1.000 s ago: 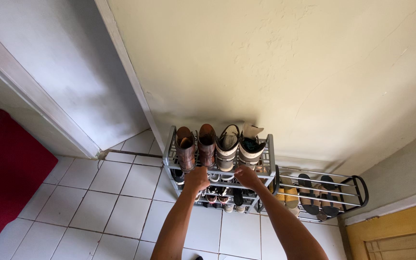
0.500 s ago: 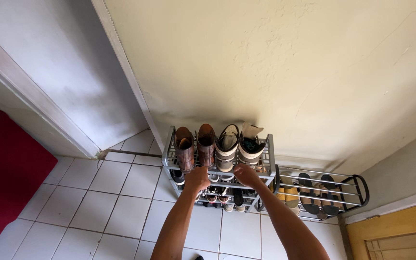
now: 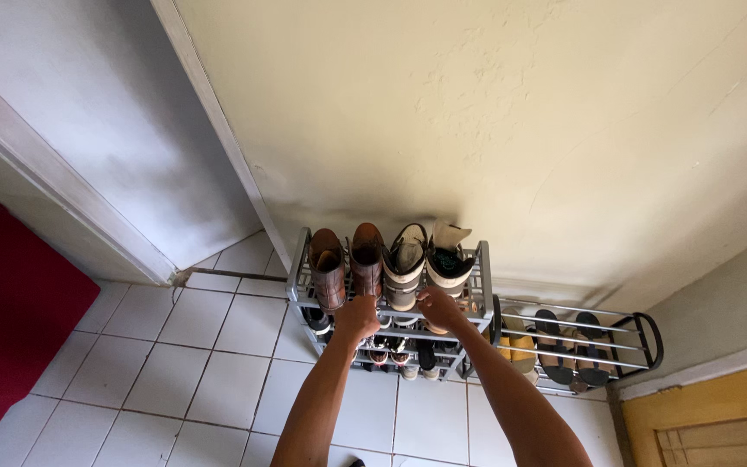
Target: The person removes multiple pairs of shoes from a metal shoe rack and places them on the floor. Then, using a cloth, the person wipes the metal shelves of the rack to clean them.
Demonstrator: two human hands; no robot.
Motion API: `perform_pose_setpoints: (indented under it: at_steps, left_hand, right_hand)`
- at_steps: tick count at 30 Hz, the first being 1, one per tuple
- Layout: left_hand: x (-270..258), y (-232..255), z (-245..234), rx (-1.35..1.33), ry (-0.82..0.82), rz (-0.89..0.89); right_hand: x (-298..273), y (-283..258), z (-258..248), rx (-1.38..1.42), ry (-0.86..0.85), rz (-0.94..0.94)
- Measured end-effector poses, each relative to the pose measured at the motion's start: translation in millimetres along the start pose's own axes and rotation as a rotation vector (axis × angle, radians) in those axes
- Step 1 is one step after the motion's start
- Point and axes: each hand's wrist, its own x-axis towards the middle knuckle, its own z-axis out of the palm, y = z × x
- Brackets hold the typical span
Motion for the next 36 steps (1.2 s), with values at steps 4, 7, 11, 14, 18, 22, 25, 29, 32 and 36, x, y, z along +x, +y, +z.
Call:
perform_pose_setpoints:
  at_steps: [4, 7, 11, 14, 18, 22, 25, 29, 32, 36]
  left_hand:
    - [6, 3, 0, 0.02, -0.01, -0.023]
    - [7, 4, 0, 0.017, 0.0, -0.02]
    - [5, 6, -2, 0.018, -0.001, -0.012]
    - [1, 5, -1, -0.009, -0.002, -0.018]
    - [2, 1, 7, -0.072, -0.016, -0.016]
    - [13, -3, 22, -0.245, 0.007, 0.014]
    - [23, -1, 34, -0.341, 0.01, 0.042]
    - [32, 4, 44, -0.511, 0.002, 0.073]
    - [32, 5, 46, -0.674, 0.156, 0.092]
    - [35, 9, 39, -0.619, 0.261, 0.08]
  right_hand:
    - [1, 1, -4, -0.041, 0.004, 0.036]
    - [1, 1, -5, -0.035, -0.005, 0.025]
    - [3, -2, -6, -0.04, -0.015, 0.043]
    - [3, -4, -7, -0.051, -0.01, 0.047]
    - [1, -7, -10, -0.072, -0.026, 0.072]
    - [0, -10, -12, -0.083, -0.019, 0.031]
    - [0, -9, -13, -0.095, -0.035, 0.078]
    - [2, -5, -15, -0.1, -0.03, 0.032]
    - [1, -7, -16, -0.076, -0.059, 0.018]
    - [-2, -26, -32, -0.086, -0.024, -0.042]
